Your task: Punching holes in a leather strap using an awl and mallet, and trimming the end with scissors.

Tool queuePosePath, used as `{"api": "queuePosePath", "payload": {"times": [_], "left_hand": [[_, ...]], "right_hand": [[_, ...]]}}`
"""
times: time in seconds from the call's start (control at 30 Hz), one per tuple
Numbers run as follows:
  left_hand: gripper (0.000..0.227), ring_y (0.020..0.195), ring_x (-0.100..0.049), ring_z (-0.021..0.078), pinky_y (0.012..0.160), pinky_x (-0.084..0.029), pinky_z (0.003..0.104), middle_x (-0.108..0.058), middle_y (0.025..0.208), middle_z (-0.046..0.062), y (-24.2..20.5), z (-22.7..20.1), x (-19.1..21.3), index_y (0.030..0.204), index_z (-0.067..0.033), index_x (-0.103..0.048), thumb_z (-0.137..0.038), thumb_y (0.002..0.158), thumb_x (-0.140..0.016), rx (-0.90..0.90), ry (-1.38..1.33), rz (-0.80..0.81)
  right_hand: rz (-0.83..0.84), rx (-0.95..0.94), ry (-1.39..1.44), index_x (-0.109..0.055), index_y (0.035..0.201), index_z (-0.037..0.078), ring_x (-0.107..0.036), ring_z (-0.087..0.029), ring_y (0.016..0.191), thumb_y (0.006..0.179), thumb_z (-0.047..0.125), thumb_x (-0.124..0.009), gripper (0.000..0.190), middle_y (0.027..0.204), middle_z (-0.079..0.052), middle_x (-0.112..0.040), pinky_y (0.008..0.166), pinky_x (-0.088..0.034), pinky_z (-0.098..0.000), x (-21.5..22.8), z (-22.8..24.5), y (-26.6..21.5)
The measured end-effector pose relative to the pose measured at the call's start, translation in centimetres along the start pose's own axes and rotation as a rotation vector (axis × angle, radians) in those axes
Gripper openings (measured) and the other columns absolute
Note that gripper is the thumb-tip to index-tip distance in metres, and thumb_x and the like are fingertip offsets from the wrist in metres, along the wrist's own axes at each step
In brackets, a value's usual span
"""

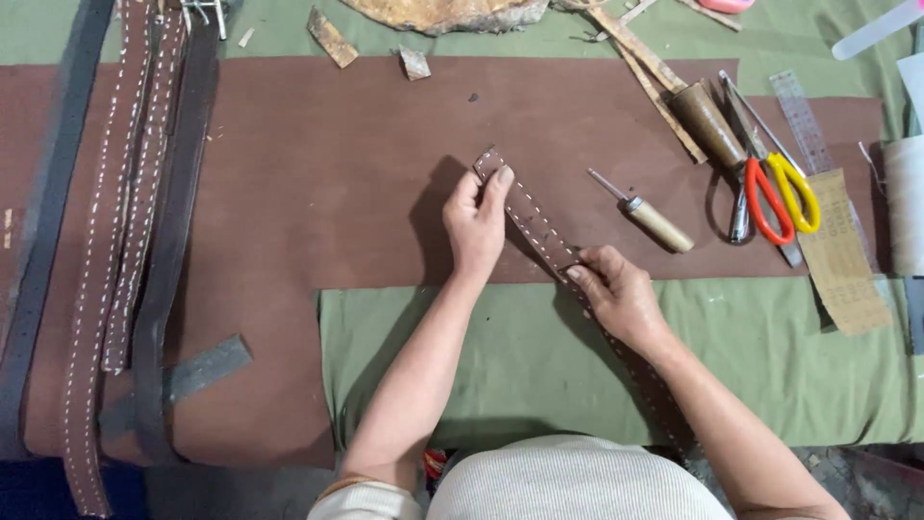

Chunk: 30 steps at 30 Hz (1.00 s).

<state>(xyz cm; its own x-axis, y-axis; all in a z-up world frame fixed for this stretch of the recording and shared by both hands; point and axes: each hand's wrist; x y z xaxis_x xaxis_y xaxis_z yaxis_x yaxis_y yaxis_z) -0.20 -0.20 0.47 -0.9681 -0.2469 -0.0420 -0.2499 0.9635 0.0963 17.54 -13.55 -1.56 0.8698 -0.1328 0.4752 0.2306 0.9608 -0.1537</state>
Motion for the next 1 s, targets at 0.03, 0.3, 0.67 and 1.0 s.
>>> {"api": "queuePosePath", "payload": {"times": [0.03, 0.3, 0.67, 1.0], "left_hand": [[0.033, 0.06, -0.051, 0.013, 0.053, -0.045, 0.036, -0.056, 0.059, 0.01, 0.2, 1.2, 0.1, 0.073, -0.0057, -0.062, -0.028, 0.091, -0.078, 0.003, -0.001, 0.002], [0.025, 0.057, -0.056, 0.0109, 0.047, -0.053, 0.028, -0.054, 0.061, 0.003, 0.2, 4.2, 0.4, 0.079, -0.0096, -0.066, -0.026, 0.095, -0.074, 0.047, -0.082, -0.005], [0.021, 0.066, -0.064, 0.0138, 0.051, -0.059, 0.032, -0.071, 0.081, 0.006, 1.7, 4.9, -1.3, 0.11, -0.0175, -0.077, -0.032, 0.095, -0.077, 0.004, 0.131, -0.028], [0.045, 0.072, -0.078, 0.0229, 0.043, -0.06, 0.023, -0.072, 0.092, 0.023, 1.3, 1.2, -2.8, 0.13, 0.0031, -0.065, -0.027, 0.097, -0.071, 0.33, 0.069, 0.033]], "right_hand": [[-0.002, -0.003, -0.002, -0.07, 0.113, 0.004, -0.072, -0.023, 0.057, 0.095, 0.013, -0.077, 0.022, 0.083, -0.014, -0.076, 0.042, -0.054, -0.0329, 0.1, -0.1, -0.3], [0.16, -0.034, 0.085, -0.073, 0.111, 0.003, -0.063, -0.012, 0.085, 0.087, 0.012, -0.082, 0.027, 0.088, -0.005, -0.075, 0.083, -0.056, -0.0359, 1.8, 0.3, -2.3], [0.253, -0.138, -0.053, -0.075, 0.114, 0.008, -0.074, -0.027, 0.097, 0.093, 0.025, -0.077, 0.027, 0.098, -0.015, -0.081, 0.088, -0.055, -0.0436, 5.9, -2.6, -3.0], [0.189, -0.019, 0.048, -0.075, 0.104, 0.018, -0.074, -0.015, 0.077, 0.089, 0.026, -0.083, 0.019, 0.078, -0.004, -0.078, 0.071, -0.056, -0.0315, 5.3, -6.4, -0.9]]}}
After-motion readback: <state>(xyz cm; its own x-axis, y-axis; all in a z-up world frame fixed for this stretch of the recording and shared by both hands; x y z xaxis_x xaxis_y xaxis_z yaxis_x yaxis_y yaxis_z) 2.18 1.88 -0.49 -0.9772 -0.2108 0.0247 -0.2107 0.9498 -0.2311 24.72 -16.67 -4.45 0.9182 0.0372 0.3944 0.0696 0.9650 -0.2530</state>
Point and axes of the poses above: each hand's wrist, its own y-axis towards the middle knuckle, its own x-axis out of the back of the hand, z = x × y
